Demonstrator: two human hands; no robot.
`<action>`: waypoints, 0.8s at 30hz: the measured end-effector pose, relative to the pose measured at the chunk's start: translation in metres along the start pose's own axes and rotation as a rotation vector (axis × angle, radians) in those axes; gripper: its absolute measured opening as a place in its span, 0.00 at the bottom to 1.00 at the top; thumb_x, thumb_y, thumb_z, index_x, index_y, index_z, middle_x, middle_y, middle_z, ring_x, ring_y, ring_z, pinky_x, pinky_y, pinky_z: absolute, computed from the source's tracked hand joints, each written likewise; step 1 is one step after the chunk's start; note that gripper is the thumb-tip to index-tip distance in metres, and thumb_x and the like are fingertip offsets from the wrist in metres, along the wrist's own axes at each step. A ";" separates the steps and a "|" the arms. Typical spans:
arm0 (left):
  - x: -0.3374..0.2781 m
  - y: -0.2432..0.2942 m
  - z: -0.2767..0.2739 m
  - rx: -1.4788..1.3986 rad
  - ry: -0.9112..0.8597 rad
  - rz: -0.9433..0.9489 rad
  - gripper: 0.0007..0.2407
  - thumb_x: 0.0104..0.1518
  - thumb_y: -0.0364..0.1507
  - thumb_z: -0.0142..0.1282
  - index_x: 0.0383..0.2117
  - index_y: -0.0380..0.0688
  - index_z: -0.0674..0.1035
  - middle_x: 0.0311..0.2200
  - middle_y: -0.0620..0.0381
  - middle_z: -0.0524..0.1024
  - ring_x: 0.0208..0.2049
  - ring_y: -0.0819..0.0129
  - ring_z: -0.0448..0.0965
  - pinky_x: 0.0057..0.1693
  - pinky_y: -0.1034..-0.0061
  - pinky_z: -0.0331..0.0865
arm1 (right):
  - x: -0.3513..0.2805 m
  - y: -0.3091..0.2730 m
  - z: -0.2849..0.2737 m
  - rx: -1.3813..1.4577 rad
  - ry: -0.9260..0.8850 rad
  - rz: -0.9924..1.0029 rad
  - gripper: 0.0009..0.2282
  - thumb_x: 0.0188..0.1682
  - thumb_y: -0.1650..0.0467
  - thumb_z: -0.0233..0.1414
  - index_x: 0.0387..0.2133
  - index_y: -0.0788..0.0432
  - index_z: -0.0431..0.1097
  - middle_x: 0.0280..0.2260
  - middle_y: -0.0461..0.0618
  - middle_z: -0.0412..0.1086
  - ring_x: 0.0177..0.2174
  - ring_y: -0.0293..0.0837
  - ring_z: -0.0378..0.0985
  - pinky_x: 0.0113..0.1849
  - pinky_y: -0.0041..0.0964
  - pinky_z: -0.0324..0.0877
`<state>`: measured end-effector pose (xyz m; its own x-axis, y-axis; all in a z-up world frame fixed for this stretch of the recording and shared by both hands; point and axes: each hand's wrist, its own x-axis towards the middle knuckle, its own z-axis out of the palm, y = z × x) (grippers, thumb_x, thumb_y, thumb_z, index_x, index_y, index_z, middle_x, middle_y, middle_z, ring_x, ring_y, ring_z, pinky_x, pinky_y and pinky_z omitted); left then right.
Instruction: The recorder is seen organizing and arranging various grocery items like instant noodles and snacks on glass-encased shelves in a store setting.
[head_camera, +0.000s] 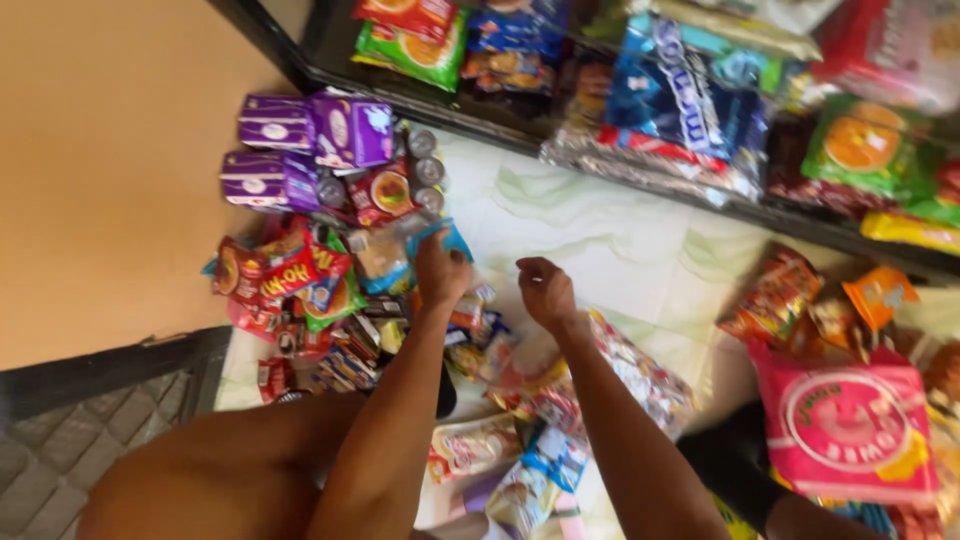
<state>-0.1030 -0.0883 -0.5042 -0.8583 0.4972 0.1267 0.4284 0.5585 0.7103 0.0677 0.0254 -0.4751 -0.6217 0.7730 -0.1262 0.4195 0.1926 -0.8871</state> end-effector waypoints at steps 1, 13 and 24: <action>0.012 -0.015 -0.007 0.004 0.017 -0.002 0.13 0.50 0.24 0.57 0.43 0.38 0.80 0.42 0.38 0.78 0.48 0.41 0.76 0.55 0.54 0.69 | 0.011 0.001 0.019 0.004 -0.009 -0.015 0.08 0.50 0.71 0.53 0.39 0.60 0.77 0.38 0.57 0.80 0.38 0.48 0.85 0.41 0.39 0.78; 0.019 -0.074 0.009 0.153 -0.231 0.008 0.33 0.45 0.35 0.66 0.57 0.30 0.69 0.49 0.27 0.72 0.50 0.31 0.71 0.56 0.50 0.65 | 0.024 0.057 0.122 -0.572 -0.322 -0.220 0.04 0.38 0.64 0.64 0.25 0.47 0.83 0.46 0.63 0.73 0.37 0.63 0.77 0.38 0.52 0.73; 0.060 0.024 -0.010 -0.213 -0.256 0.115 0.23 0.49 0.43 0.71 0.40 0.38 0.75 0.41 0.39 0.73 0.45 0.50 0.76 0.50 0.60 0.72 | 0.028 0.035 -0.018 0.161 -0.274 0.084 0.13 0.46 0.74 0.52 0.44 0.62 0.76 0.29 0.50 0.77 0.28 0.39 0.74 0.31 0.36 0.72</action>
<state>-0.1469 -0.0512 -0.4727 -0.6975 0.7145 0.0553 0.4265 0.3519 0.8332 0.0765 0.0647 -0.5020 -0.7534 0.5865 -0.2972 0.3806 0.0205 -0.9245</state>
